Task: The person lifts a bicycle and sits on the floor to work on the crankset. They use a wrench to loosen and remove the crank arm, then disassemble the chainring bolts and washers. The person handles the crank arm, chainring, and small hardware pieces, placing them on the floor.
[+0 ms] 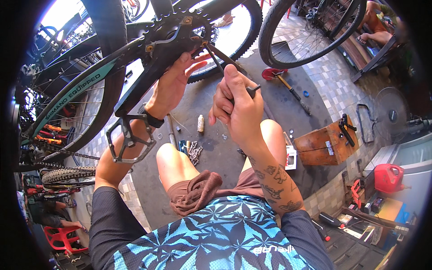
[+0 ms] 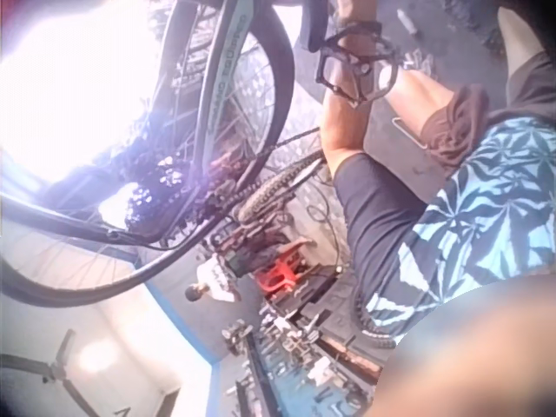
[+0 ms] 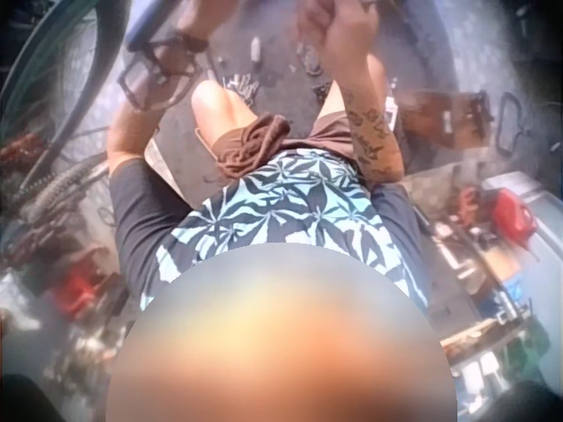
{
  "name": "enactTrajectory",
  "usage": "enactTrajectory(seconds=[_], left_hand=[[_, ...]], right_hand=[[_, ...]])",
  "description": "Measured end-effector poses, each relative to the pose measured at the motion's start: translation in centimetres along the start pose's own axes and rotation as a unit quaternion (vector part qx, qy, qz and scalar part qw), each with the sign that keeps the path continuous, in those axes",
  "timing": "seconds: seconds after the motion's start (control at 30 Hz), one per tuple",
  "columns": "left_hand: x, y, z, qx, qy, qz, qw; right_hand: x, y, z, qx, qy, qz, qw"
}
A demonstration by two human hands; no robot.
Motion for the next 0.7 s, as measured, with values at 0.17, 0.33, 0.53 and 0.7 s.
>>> enactTrajectory(seconds=[0.17, 0.33, 0.53, 0.7], left_hand=[[-0.3, -0.1, -0.3, 0.039, 0.002, -0.017, 0.999], [-0.2, -0.6, -1.0, 0.080, 0.010, -0.006, 0.997], [0.1, -0.6, -1.5, 0.106, 0.041, 0.011, 0.993], [-0.3, -0.3, -1.3, 0.113, 0.067, 0.033, 0.991]], right_hand=[[-0.1, -0.2, 0.3, -0.006, -0.014, -0.008, 1.000], [-0.2, -0.3, 0.3, -0.014, -0.015, -0.019, 1.000], [-0.2, -0.5, -0.3, -0.023, 0.013, -0.015, 1.000], [-0.2, -0.3, -0.2, -0.021, 0.021, 0.009, 1.000]])
Point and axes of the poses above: each hand's wrist, its own y-axis towards the middle knuckle, its own x-axis out of the back of the hand, z = x × y, the point moved 5 cm from there along y, towards the middle knuckle, and after that the axes turned 11 degrees about y, right-handed, at the moved point
